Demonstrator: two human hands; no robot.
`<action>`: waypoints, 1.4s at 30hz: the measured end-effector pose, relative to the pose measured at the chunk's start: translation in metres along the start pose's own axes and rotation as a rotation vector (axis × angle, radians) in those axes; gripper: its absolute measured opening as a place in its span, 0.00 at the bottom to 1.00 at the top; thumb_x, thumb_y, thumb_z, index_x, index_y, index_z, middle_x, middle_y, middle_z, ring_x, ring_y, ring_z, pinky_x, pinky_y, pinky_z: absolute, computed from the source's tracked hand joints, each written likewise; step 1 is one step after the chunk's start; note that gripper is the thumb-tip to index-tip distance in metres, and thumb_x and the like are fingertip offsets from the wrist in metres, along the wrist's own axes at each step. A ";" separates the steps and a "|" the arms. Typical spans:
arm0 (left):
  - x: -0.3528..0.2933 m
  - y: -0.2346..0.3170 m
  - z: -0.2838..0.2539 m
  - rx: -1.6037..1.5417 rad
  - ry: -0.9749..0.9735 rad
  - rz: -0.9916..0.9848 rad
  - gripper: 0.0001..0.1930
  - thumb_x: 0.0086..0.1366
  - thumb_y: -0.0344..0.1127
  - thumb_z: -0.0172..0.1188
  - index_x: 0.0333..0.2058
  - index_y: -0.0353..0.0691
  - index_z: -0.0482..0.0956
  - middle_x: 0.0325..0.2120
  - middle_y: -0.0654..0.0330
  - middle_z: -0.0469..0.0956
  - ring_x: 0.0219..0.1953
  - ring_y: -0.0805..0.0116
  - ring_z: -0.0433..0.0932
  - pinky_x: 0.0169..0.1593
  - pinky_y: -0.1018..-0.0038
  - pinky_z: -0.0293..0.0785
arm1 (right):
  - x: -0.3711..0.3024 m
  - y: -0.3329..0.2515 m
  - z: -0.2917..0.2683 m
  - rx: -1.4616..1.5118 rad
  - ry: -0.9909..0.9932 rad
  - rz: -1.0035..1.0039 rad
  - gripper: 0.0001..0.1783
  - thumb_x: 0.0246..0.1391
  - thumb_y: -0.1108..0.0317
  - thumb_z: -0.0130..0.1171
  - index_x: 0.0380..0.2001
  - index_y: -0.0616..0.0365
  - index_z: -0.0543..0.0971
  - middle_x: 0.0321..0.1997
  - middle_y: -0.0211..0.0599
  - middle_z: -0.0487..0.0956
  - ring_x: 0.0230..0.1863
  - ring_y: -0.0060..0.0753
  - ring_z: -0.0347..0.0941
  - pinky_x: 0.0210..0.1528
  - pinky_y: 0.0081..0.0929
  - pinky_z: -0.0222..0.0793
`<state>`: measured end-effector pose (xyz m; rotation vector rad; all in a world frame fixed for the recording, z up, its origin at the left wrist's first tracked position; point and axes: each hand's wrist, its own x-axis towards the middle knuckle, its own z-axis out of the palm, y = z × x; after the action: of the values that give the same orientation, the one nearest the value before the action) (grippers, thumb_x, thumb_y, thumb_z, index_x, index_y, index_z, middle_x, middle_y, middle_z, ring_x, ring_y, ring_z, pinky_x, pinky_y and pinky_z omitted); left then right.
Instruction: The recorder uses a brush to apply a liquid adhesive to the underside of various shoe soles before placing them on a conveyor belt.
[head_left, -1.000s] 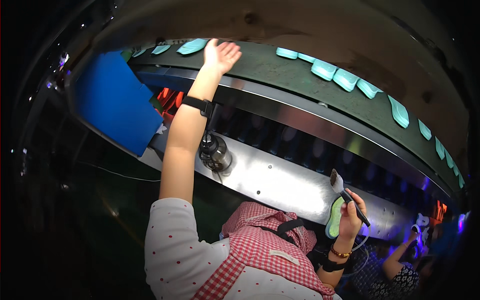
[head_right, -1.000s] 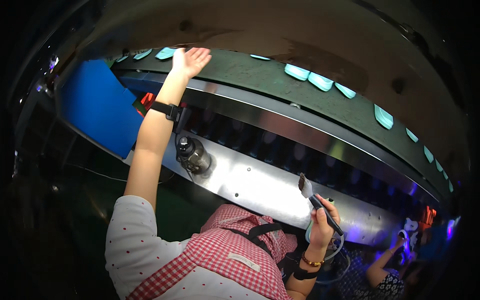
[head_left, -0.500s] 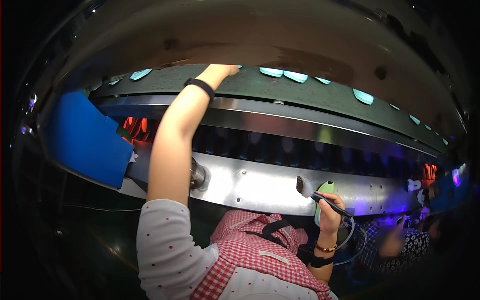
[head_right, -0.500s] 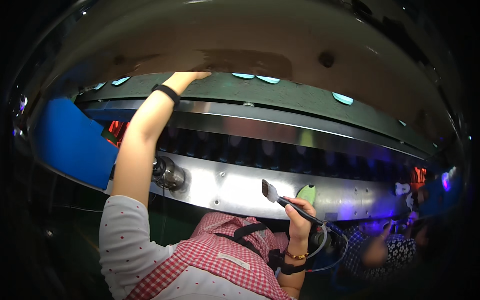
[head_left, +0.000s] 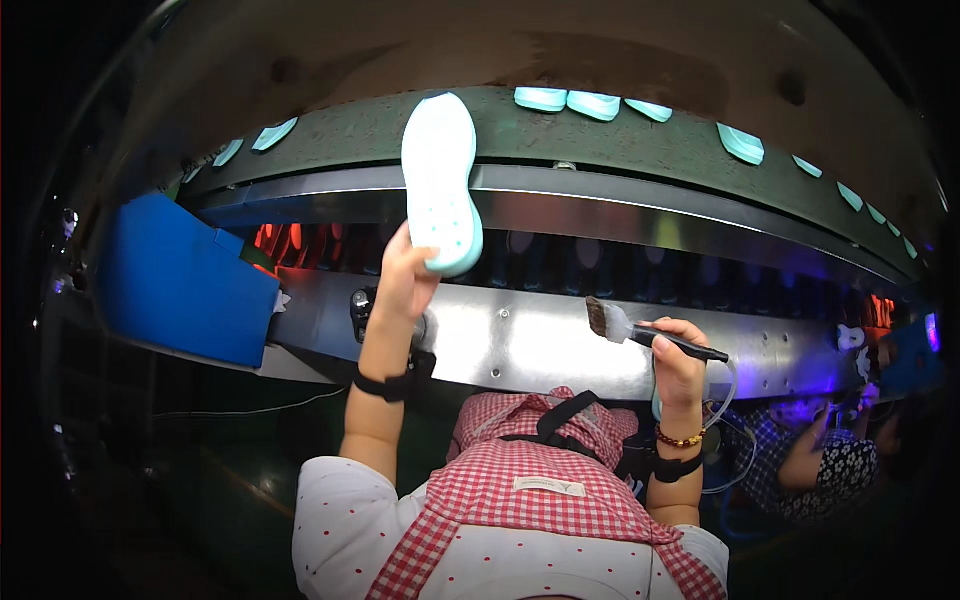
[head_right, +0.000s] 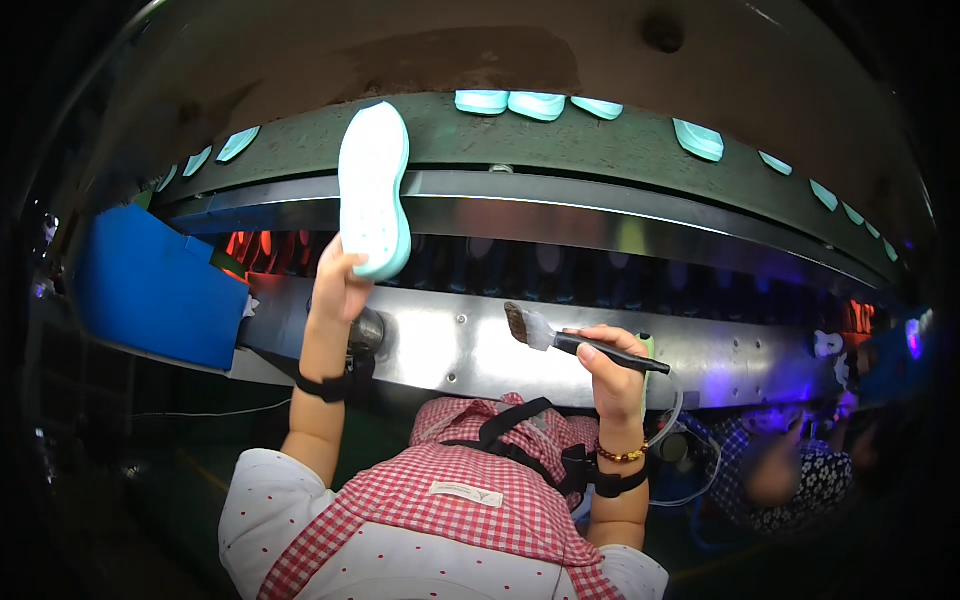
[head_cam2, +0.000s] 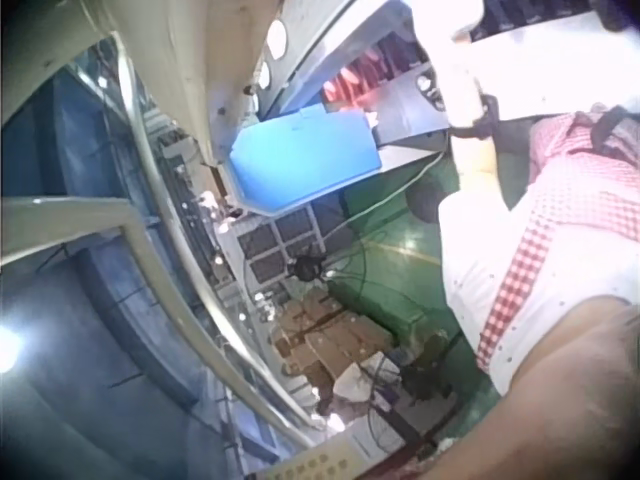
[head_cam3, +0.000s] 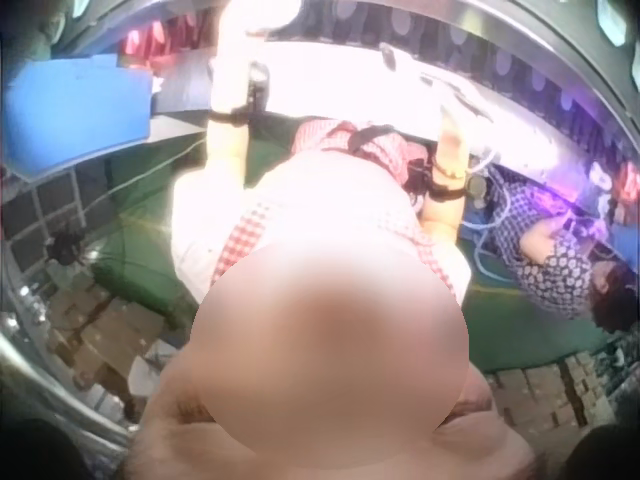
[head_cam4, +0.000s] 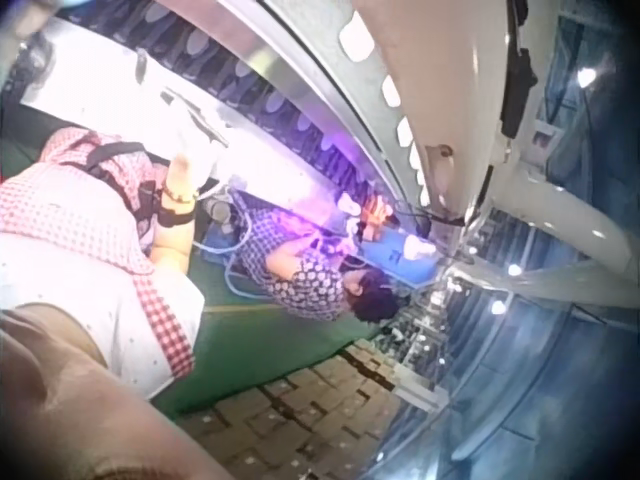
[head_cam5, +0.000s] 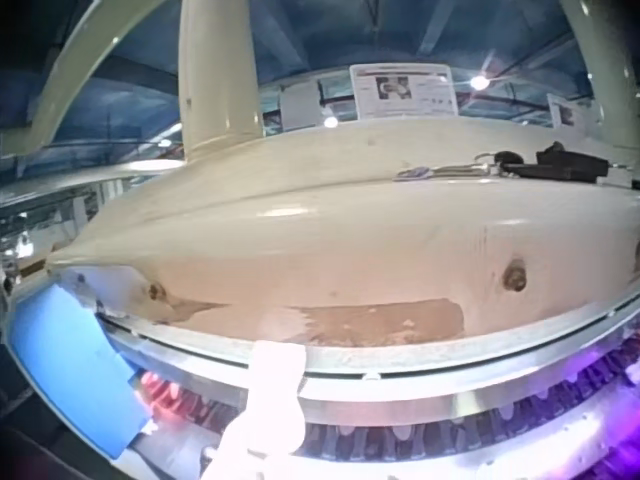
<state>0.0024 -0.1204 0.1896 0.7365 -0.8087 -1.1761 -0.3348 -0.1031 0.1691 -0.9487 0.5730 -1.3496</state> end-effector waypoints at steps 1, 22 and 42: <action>-0.015 -0.004 0.003 0.055 -0.012 0.013 0.27 0.51 0.31 0.56 0.50 0.31 0.60 0.41 0.53 0.71 0.43 0.64 0.72 0.47 0.70 0.70 | 0.002 -0.002 0.003 0.034 -0.023 -0.015 0.11 0.40 0.79 0.57 0.32 0.67 0.75 0.33 0.44 0.77 0.38 0.34 0.74 0.45 0.26 0.66; -0.063 -0.124 0.096 -0.469 0.041 -0.424 0.37 0.58 0.67 0.27 0.54 0.45 0.60 0.50 0.59 0.65 0.51 0.62 0.65 0.55 0.64 0.60 | 0.040 0.023 0.060 -0.886 -0.199 -0.500 0.10 0.35 0.74 0.63 0.28 0.60 0.79 0.22 0.37 0.76 0.24 0.32 0.71 0.27 0.24 0.66; -0.064 -0.081 0.103 -0.646 -0.270 -0.506 0.40 0.57 0.69 0.23 0.55 0.43 0.59 0.47 0.53 0.68 0.46 0.55 0.70 0.50 0.59 0.67 | 0.007 -0.037 0.046 -0.643 -0.490 -0.233 0.10 0.38 0.76 0.63 0.30 0.60 0.80 0.28 0.38 0.78 0.31 0.27 0.75 0.34 0.20 0.68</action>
<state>-0.1366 -0.0845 0.1655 0.2405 -0.4104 -1.9002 -0.3160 -0.0974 0.2256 -1.8545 0.5313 -1.0779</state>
